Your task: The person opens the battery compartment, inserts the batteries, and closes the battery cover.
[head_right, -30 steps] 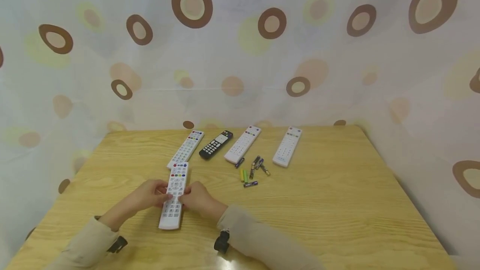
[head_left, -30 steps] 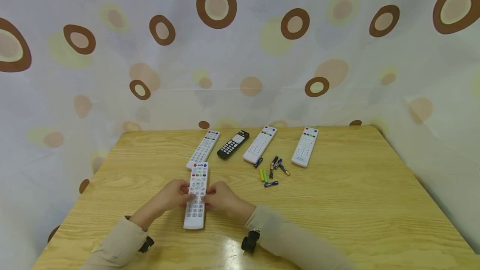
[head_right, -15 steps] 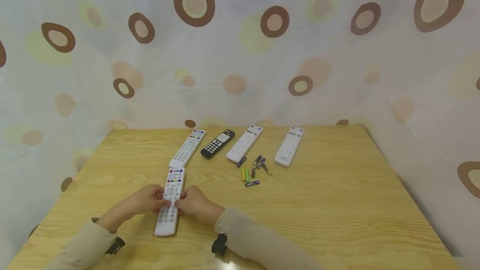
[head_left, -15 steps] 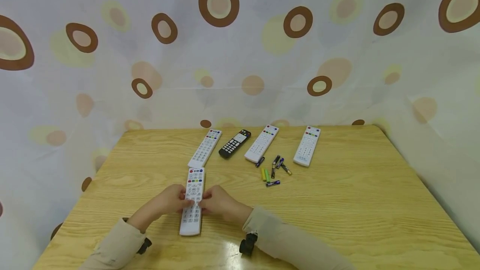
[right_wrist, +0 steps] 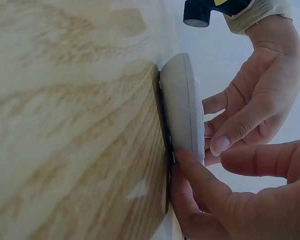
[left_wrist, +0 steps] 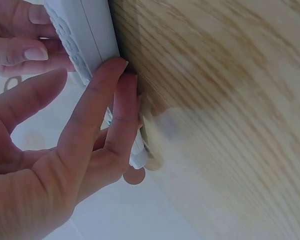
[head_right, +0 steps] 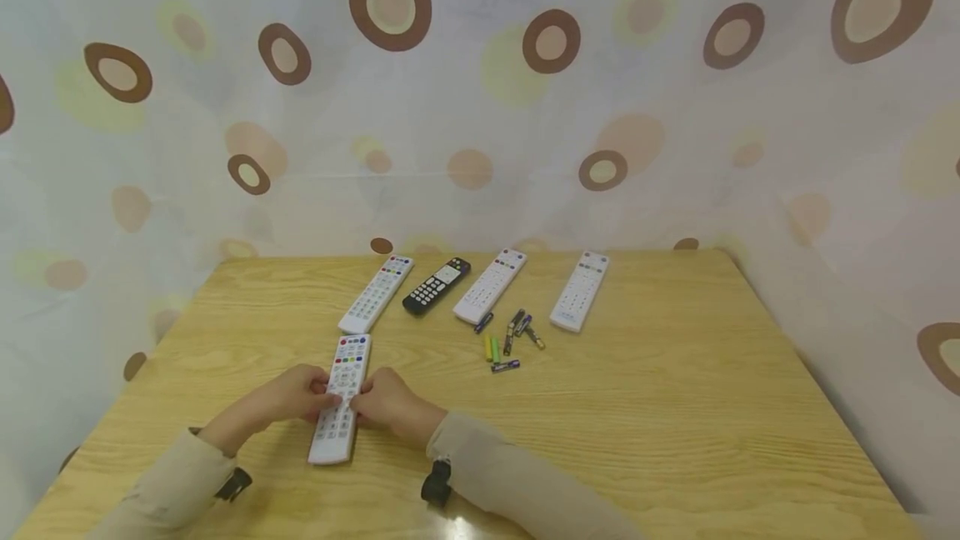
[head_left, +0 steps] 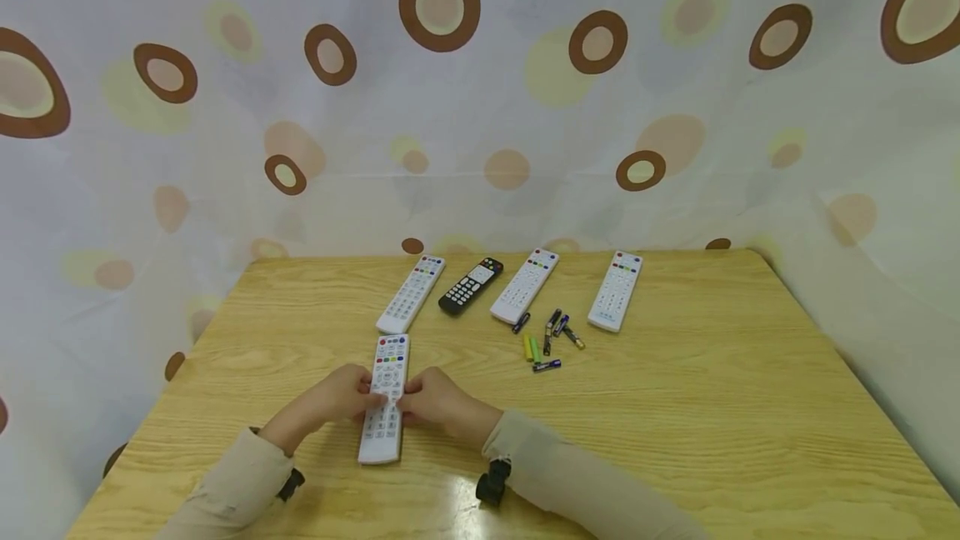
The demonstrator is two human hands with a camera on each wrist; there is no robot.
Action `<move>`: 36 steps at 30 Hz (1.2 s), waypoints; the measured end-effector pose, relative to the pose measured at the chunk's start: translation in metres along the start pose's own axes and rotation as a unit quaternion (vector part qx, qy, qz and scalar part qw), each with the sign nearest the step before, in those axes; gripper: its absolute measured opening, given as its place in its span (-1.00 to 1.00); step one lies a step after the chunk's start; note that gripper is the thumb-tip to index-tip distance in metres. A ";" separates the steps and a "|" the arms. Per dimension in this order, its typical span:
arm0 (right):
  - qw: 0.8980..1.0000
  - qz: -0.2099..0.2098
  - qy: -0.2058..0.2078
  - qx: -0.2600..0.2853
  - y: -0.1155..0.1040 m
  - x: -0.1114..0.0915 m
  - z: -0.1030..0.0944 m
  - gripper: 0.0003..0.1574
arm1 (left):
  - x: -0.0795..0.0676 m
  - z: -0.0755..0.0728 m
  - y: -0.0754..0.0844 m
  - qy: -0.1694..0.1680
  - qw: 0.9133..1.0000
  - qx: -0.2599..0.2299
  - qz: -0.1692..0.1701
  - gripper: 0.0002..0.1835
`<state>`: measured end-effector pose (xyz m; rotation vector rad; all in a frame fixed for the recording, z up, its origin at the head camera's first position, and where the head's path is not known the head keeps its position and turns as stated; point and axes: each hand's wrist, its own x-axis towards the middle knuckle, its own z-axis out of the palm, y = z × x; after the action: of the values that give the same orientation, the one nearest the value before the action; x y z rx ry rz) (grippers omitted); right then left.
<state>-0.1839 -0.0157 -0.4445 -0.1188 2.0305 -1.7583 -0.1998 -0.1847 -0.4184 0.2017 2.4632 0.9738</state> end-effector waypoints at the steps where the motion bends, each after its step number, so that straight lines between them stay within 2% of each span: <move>1: 1.000 0.000 -0.001 -0.001 0.000 0.001 0.000 -0.76 | 0.000 0.000 0.000 0.002 1.000 -0.003 0.000 -0.86; 10: 1.000 0.016 -0.005 -0.010 -0.003 0.001 0.001 -0.74 | -0.003 -0.001 0.000 0.006 1.000 0.010 0.017 -0.88; 19: 1.000 0.000 -0.009 -0.026 -0.003 -0.001 -0.001 -0.74 | -0.001 0.000 0.000 0.016 0.999 0.026 0.012 -0.90; 26: 0.999 -0.007 -0.023 -0.029 -0.001 -0.001 -0.003 -0.68 | 0.000 0.002 -0.001 0.026 0.997 0.065 0.022 -0.85; 33: 0.997 -0.006 -0.021 -0.077 0.000 -0.002 -0.011 -0.58 | 0.003 0.003 0.000 0.043 0.993 0.104 0.017 -0.83; 36: 0.996 -0.015 -0.023 -0.080 0.001 -0.003 -0.015 -0.60 | 0.000 0.002 0.005 0.050 0.991 0.125 0.019 -0.83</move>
<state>-0.1871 -0.0010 -0.4435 -0.2394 2.1433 -1.5939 -0.1992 -0.1799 -0.4164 0.2892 2.6790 0.7023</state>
